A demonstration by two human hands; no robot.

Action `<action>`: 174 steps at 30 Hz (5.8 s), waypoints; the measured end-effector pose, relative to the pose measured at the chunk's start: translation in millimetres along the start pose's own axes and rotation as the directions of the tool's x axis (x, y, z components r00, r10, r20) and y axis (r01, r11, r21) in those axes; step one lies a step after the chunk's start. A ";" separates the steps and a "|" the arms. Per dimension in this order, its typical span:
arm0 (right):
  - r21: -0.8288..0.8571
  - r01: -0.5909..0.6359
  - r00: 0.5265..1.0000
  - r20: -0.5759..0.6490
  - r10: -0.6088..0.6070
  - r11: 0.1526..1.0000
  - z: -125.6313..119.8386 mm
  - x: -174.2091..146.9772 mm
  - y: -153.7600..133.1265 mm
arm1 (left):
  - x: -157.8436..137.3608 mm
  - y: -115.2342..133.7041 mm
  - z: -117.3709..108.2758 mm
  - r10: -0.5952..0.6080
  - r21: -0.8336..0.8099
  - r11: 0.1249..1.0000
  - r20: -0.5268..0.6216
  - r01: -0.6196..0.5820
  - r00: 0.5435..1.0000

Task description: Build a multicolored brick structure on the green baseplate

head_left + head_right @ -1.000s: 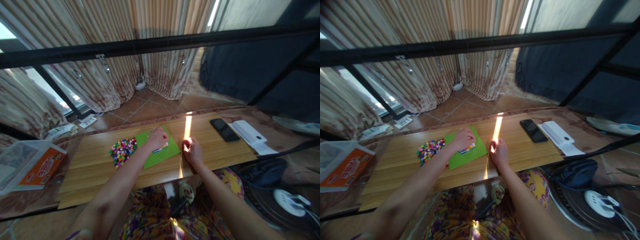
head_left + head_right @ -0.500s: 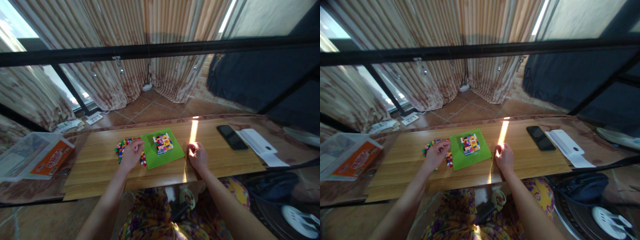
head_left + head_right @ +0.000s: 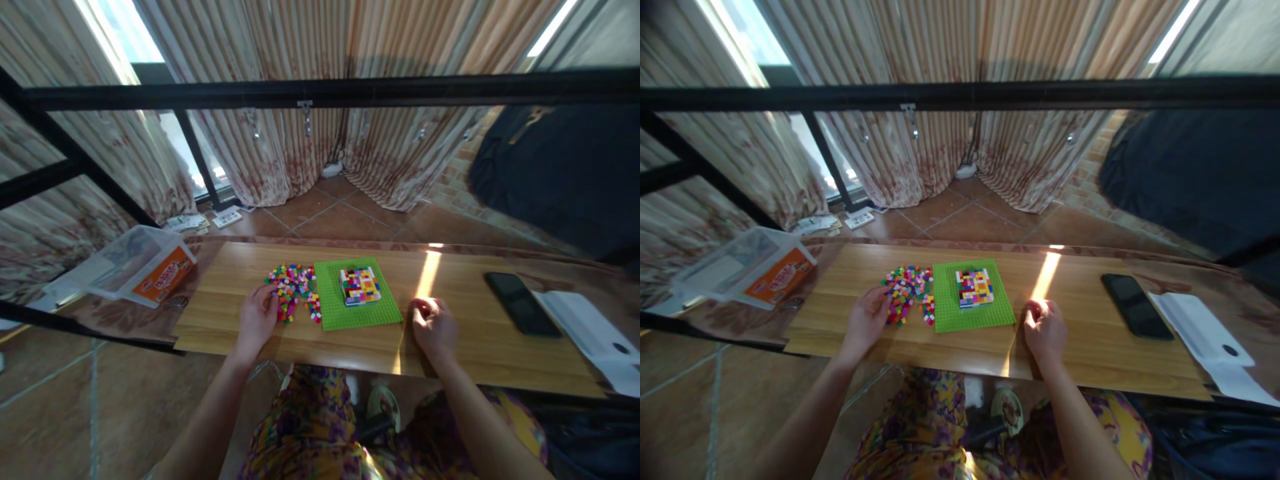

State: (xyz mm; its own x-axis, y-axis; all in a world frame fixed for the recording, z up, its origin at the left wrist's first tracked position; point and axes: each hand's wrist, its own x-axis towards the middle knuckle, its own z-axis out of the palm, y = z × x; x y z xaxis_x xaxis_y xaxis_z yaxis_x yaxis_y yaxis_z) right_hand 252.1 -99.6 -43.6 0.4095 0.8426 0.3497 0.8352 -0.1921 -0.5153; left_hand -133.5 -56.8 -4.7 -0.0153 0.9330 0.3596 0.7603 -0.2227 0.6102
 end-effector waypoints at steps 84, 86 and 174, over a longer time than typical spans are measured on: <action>0.618 -0.571 0.813 0.517 0.268 0.540 2.0 27.6 -83.1 | -6.5 -22.1 11.3 -0.064 0.029 0.998 0.008 0.064 0.998; 0.620 -0.593 0.798 0.540 0.270 0.513 3.8 28.9 -84.0 | -6.4 -21.9 11.5 -0.063 0.034 0.997 0.003 0.063 0.998; 0.191 0.654 0.532 0.571 -0.625 0.732 -11.9 0.7 -143.0 | -7.5 -20.4 14.0 -0.046 0.031 0.998 -0.005 0.046 0.999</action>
State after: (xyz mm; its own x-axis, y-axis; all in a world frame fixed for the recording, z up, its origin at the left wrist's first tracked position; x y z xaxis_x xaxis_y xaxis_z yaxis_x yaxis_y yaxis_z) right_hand 137.3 -77.5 39.6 -0.5135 0.8559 0.0616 0.8091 0.5069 -0.2974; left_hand -139.8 -55.2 -29.7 -0.0536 0.9409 0.3344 0.7786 -0.1703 0.6040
